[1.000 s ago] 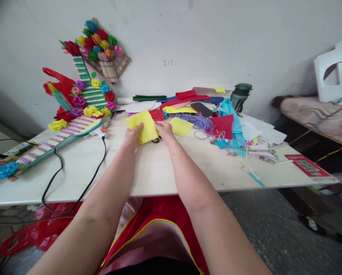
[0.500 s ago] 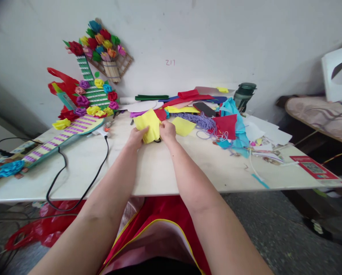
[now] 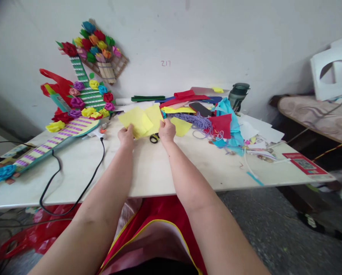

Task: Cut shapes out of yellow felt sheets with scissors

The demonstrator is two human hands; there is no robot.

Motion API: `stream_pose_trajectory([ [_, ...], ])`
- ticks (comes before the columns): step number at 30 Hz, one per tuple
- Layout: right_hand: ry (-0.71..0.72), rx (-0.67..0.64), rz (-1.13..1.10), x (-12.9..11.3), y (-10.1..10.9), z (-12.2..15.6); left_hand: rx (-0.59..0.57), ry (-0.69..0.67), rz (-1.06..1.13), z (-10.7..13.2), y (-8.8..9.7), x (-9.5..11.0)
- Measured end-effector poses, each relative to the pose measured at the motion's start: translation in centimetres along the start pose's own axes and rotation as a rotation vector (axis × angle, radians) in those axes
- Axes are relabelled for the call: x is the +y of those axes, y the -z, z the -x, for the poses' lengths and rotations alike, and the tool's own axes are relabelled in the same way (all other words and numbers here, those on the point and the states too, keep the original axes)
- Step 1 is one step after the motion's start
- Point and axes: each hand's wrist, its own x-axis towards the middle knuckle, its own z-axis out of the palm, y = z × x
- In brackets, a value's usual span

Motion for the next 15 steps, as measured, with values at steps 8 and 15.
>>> stream_pose_trajectory([
  [8,-0.348,0.199,-0.480,2.0,1.6,-2.8,0.081,-0.059,-0.091,-0.5,1.7,0.7],
  [15,-0.611,0.300,-0.692,1.8,3.7,-3.4,0.105,0.010,-0.089,-1.3,2.4,0.3],
])
